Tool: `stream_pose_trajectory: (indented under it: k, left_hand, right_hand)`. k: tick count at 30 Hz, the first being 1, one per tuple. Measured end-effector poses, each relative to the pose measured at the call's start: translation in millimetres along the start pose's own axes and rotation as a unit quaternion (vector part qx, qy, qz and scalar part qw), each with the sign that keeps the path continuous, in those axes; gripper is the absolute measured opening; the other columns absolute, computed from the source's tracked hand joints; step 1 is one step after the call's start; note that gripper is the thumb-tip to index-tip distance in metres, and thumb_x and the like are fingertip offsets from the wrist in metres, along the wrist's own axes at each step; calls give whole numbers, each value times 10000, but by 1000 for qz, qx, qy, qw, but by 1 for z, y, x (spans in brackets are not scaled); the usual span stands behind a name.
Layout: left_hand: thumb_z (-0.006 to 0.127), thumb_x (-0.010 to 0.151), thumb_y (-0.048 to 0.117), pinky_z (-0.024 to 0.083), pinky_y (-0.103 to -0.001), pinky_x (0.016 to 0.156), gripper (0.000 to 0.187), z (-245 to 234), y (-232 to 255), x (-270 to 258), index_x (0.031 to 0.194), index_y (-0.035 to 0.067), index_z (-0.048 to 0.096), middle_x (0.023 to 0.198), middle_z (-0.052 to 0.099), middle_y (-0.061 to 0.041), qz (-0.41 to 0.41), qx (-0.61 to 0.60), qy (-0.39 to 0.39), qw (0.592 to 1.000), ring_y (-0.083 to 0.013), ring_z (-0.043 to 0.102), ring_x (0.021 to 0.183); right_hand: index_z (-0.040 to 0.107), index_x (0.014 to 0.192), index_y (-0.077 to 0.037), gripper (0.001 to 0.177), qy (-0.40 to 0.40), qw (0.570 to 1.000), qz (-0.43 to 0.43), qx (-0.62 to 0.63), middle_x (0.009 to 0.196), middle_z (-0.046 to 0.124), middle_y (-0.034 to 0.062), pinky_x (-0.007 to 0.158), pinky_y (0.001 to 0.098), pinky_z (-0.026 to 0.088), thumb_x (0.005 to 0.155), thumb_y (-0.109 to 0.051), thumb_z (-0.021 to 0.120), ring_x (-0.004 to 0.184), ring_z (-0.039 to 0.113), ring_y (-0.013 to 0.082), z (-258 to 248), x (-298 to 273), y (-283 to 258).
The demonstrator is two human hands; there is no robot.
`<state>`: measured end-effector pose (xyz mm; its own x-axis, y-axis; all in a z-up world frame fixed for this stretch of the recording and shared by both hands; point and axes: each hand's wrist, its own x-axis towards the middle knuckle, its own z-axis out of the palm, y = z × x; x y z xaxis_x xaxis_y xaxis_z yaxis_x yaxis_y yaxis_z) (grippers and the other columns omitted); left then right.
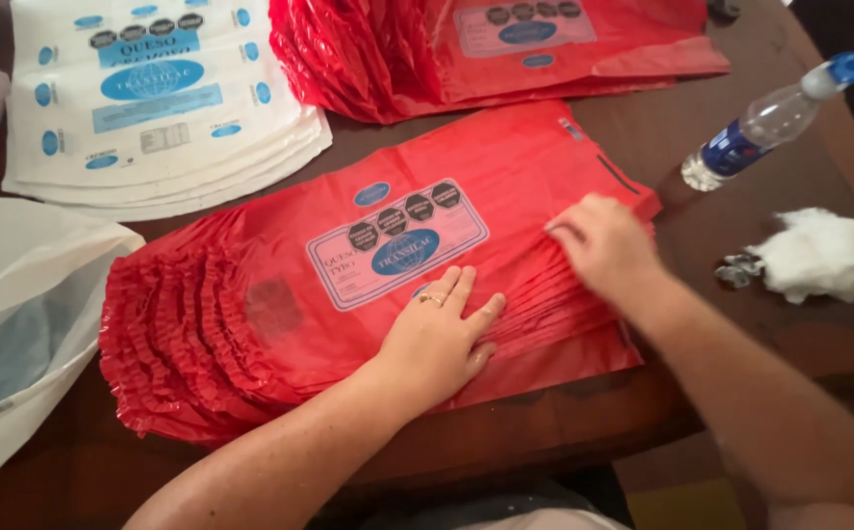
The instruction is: Cleaning a specific area on red plastic packaging bags using a cotton ball and liquid, then stacking them.
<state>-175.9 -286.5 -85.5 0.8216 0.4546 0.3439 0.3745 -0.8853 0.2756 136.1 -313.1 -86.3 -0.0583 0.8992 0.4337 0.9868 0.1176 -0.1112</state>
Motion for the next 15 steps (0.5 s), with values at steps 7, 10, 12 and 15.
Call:
stream_pose_trajectory:
  k: [7, 10, 12, 15]
  left_hand:
    - [727, 829, 475, 410, -483, 1112, 605, -11, 4, 2, 1381, 241, 644, 1405, 587, -276, -6, 12, -25, 1000, -415, 508, 1384]
    - [723, 836, 467, 410, -484, 1116, 589, -14, 1, 4, 1368, 223, 655, 1401, 588, -285, -1, 16, -36, 999, -421, 509, 1382]
    - [728, 832, 468, 407, -494, 1121, 613, -11, 2, 2, 1387, 223, 639, 1411, 584, -280, -4, 3, -29, 1000, -418, 508, 1387]
    - [741, 818, 479, 409, -491, 1119, 618, -6, 1, 1, 1378, 237, 644, 1397, 601, -264, -3, 10, -8, 1000, -405, 527, 1373]
  right_hand:
    - [733, 960, -200, 57, 5, 994, 8, 107, 862, 641, 38, 841, 405, 525, 963, -253, 709, 877, 665, 283, -24, 17, -78]
    - [717, 918, -233, 69, -25, 993, -11, 112, 815, 632, -5, 802, 384, 539, 895, -297, 730, 831, 666, 234, 13, 8, -83]
    - [714, 955, -204, 78, -8, 997, -10, 75, 898, 638, 26, 862, 403, 519, 954, -281, 702, 927, 652, 264, 14, 6, -64]
    - [703, 992, -188, 96, -28, 999, 29, 11, 937, 646, 54, 890, 437, 519, 966, -277, 678, 960, 655, 304, 14, 11, 9]
